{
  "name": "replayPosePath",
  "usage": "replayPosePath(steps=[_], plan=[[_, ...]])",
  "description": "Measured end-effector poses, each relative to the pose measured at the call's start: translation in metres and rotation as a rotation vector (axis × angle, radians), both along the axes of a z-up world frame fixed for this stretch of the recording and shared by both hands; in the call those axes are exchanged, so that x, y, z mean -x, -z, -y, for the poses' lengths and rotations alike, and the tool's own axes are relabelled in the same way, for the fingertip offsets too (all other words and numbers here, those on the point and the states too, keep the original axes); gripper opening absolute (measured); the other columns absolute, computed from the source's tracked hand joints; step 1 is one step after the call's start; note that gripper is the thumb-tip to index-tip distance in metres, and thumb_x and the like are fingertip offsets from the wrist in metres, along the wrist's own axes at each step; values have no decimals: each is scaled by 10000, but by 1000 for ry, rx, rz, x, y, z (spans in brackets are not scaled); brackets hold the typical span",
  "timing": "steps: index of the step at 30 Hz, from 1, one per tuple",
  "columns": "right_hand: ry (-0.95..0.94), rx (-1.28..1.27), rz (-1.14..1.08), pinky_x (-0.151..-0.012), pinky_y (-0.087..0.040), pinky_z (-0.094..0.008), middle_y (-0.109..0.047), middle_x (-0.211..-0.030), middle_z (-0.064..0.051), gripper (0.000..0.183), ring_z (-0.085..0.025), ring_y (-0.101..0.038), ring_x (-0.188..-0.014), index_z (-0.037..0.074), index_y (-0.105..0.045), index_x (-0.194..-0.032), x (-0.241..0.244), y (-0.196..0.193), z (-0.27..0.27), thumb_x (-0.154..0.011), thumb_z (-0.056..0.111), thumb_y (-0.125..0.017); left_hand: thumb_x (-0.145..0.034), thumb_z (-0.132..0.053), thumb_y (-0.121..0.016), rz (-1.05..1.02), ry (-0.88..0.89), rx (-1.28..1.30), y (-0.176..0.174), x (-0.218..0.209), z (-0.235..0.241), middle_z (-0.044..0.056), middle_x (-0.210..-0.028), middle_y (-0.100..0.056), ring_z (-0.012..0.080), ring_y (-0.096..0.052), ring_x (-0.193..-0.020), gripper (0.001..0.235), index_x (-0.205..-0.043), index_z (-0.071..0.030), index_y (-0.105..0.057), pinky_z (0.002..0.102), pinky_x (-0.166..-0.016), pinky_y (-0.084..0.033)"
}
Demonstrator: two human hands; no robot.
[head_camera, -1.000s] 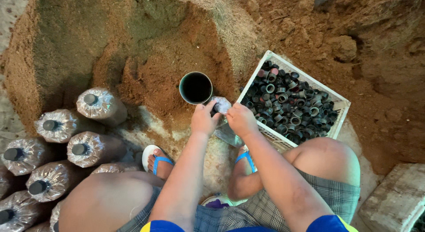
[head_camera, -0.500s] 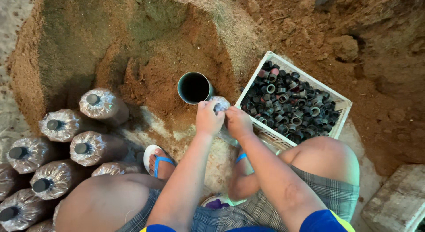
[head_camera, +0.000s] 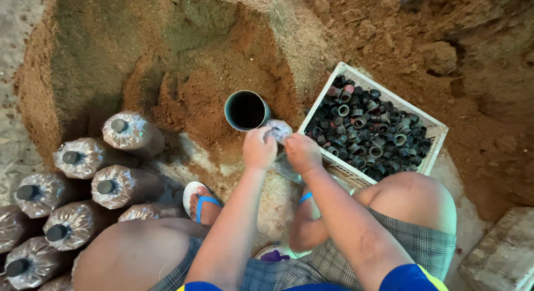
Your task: The person sits on the floor and fills clear plastic bottles with brown granular material using a cylindrical metal scoop. They then place a black cap on each bottle and set it aside with others.
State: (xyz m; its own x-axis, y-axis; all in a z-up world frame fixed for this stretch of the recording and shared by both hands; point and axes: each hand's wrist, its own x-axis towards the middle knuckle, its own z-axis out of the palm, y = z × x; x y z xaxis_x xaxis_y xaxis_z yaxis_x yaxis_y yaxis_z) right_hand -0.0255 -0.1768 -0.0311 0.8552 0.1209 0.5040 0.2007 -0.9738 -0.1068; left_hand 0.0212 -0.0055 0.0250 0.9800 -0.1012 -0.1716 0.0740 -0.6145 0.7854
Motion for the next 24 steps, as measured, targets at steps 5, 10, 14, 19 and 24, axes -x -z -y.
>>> replayPosePath(steps=[5, 10, 14, 19, 24], plan=[[-151, 127, 62, -696, -535, -293, -533, -707, -20, 232, -227, -646, -789, 150, -569, -671, 1, -34, -9, -902, 154, -555, -828, -350, -734, -99, 45, 3, -22, 7, -2, 93, -1264, -604, 332, -617, -1255, 524, -1336, -238, -677, 426, -1087, -511], [-92, -101, -3, -681, -600, -330, -642, -814, 42, 109, -201, -697, -781, 190, -721, -809, 5, -17, -10, -850, 278, -671, -856, -299, -709, -152, 152, -68, 3, -8, -13, 116, -1203, -664, 354, -644, -1218, 466, -1320, -340, -695, 452, -1089, -502], [100, -169, -322, -739, -583, -395, -693, -870, -4, 372, -261, -719, -854, 203, -735, -854, 3, -66, -27, -937, 517, -553, -860, -324, -710, -139, 82, -103, 31, -15, -11, 41, -1092, -725, 272, -687, -1131, 374, -1225, -403, -733, 407, -1051, -540], [226, -189, -597, -755, -550, -454, -680, -895, -52, 503, -321, -706, -906, 165, -720, -881, -5, -78, -36, -996, 592, -479, -833, -361, -751, -164, 61, -97, 24, -17, -15, -29, -1091, -755, 210, -706, -1109, 376, -1203, -424, -735, 372, -1035, -566], [247, -204, -471, -779, -578, -442, -703, -984, -17, 410, -320, -714, -903, 194, -756, -988, -9, -51, -33, -932, 567, -596, -776, -225, -658, -157, 268, 47, -16, -9, -25, 143, -1390, -579, 331, -600, -1302, 693, -1464, -225, -576, 434, -1125, -503]])
